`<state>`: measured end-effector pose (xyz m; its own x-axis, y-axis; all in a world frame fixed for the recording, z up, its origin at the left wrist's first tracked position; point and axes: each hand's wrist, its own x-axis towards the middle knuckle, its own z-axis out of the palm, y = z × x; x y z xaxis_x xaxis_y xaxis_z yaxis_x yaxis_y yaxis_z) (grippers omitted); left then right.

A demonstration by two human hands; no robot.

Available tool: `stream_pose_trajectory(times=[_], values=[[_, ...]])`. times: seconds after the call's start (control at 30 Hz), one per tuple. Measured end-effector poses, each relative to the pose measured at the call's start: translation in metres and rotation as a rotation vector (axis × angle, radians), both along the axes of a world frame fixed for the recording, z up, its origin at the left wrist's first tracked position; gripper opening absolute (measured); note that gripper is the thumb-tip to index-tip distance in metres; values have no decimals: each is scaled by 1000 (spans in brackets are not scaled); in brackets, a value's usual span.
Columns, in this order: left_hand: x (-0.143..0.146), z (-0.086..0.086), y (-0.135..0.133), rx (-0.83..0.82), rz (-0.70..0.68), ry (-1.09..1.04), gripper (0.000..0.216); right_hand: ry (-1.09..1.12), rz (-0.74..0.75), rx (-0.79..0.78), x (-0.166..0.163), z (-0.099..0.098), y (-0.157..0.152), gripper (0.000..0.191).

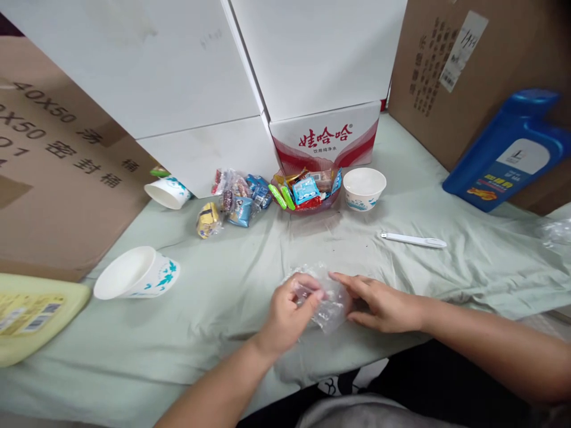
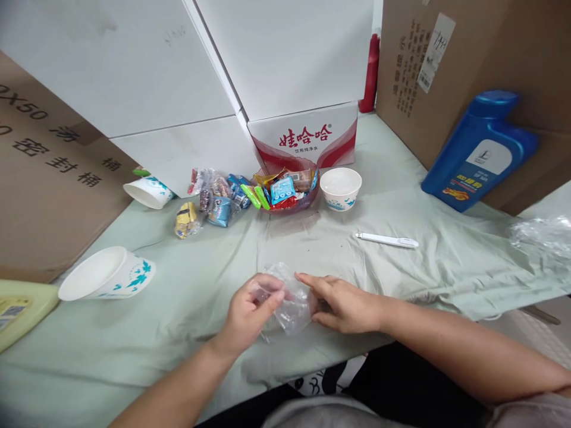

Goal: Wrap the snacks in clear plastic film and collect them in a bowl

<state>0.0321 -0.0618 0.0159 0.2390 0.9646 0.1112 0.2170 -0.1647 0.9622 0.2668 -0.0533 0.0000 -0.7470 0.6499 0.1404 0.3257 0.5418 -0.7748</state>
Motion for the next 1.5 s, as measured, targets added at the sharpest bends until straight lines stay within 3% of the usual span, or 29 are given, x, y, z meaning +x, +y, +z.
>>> stream_pose_trajectory(times=[0.1, 0.2, 0.4, 0.6, 0.7, 0.8, 0.9, 1.0, 1.1, 1.2, 1.27, 1.37, 1.5], values=[[-10, -2, 14, -70, 167, 108, 32, 15, -62, 50, -1, 4, 1, 75], [-18, -5, 26, -55, 217, 385, 46, -60, -109, 84, 0, 8, 5, 65], [-23, -2, 27, 14, 183, 718, 42, -155, -82, 164, -3, 9, 6, 40], [-25, 5, 25, 15, 145, 917, 39, -152, -72, 244, -3, 6, 7, 31], [-23, 3, 25, 48, 111, 955, 37, -130, -121, 370, -1, 4, 6, 30], [-22, 2, 23, 86, 93, 960, 35, -126, 19, 497, -2, 4, 3, 33], [-29, 5, 25, 124, 72, 1008, 37, -188, 214, 483, -7, 4, 1, 35], [-42, 11, 29, 154, 159, 1147, 37, -243, 234, 456, -10, 2, 1, 33], [-49, 17, 30, 295, 291, 1170, 30, -235, 222, 463, -10, 0, 2, 31], [-41, 17, 22, 427, 114, 1024, 21, -203, 185, 507, -9, 0, 2, 32], [-32, 14, 16, 407, -40, 1014, 17, -211, 145, 525, -9, 1, 3, 32], [-24, 7, 11, 345, -80, 1133, 22, -264, 116, 510, -9, 3, 3, 28], [-21, -1, 15, 410, -137, 1125, 34, -235, 128, 599, -10, 6, -1, 24]])
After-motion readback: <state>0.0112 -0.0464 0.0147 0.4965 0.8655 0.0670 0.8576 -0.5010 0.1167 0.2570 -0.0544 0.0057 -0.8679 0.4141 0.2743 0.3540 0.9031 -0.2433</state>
